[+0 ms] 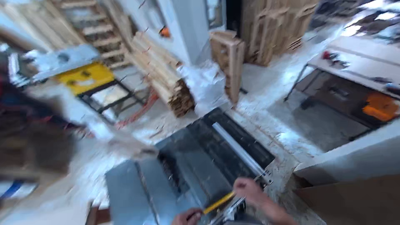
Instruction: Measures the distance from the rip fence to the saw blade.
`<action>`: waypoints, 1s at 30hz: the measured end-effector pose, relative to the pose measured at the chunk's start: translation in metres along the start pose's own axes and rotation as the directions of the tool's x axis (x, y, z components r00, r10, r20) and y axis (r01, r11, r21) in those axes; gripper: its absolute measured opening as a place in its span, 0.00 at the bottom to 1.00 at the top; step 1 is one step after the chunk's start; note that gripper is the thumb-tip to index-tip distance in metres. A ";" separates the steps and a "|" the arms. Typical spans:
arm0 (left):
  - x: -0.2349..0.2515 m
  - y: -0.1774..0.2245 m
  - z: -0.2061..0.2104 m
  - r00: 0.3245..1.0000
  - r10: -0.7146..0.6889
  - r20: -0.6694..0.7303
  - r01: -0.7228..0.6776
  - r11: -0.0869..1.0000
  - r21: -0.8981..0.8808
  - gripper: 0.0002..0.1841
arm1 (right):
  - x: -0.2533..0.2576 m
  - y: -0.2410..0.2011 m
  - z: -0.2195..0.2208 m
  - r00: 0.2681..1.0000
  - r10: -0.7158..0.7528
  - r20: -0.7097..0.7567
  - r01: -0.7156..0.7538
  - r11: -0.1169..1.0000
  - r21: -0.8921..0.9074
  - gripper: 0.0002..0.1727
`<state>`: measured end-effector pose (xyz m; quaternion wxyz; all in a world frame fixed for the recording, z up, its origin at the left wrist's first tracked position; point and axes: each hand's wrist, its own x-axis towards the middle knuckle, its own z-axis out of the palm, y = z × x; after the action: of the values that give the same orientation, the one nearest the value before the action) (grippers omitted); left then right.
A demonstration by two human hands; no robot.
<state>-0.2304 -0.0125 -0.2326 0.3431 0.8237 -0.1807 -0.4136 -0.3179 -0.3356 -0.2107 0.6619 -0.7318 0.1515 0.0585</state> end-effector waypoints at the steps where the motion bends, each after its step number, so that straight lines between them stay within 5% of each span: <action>1: 0.000 -0.036 -0.011 0.994 -0.103 0.027 0.103 0.995 -0.015 0.19 | 0.007 0.011 -0.015 0.984 0.093 -0.150 -0.074 0.989 0.126 0.09; 3: -0.009 -0.103 -0.034 0.963 -0.265 0.052 0.265 0.964 0.017 0.18 | 0.020 0.037 -0.045 0.885 0.267 -0.382 -0.142 0.935 0.325 0.12; 5: -0.023 -0.151 -0.053 0.934 -0.357 0.018 0.356 0.933 0.047 0.18 | 0.021 0.064 -0.071 0.832 0.332 -0.444 -0.196 0.925 0.325 0.15; 8: -0.036 -0.196 -0.074 0.899 -0.429 -0.088 0.435 0.899 0.059 0.17 | -0.008 0.089 -0.095 0.896 0.398 -0.195 -0.415 0.908 -0.057 0.23; 10: -0.033 -0.210 -0.087 0.867 -0.471 -0.161 0.483 0.875 0.043 0.18 | -0.022 0.116 -0.097 0.819 0.557 -0.139 -0.574 0.783 -0.242 0.29; 14: -0.006 -0.184 -0.111 0.827 -0.492 -0.273 0.516 0.856 0.018 0.17 | -0.022 0.172 -0.079 0.754 0.586 -0.296 -0.653 0.718 -0.243 0.41; 20: 0.052 -0.157 -0.133 0.848 -0.425 -0.318 0.486 0.862 0.146 0.19 | 0.003 0.193 -0.042 0.754 0.534 -0.382 -0.556 0.829 0.059 0.37; 30: 0.072 -0.156 -0.139 0.861 -0.393 -0.323 0.459 0.874 0.158 0.18 | 0.004 0.191 -0.041 0.749 0.535 -0.392 -0.556 0.829 0.068 0.38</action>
<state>-0.0737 0.1124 -0.3253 0.1672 0.9274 0.0111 -0.3345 -0.3758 -0.3917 -0.3883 0.5519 -0.6690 0.4868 0.1043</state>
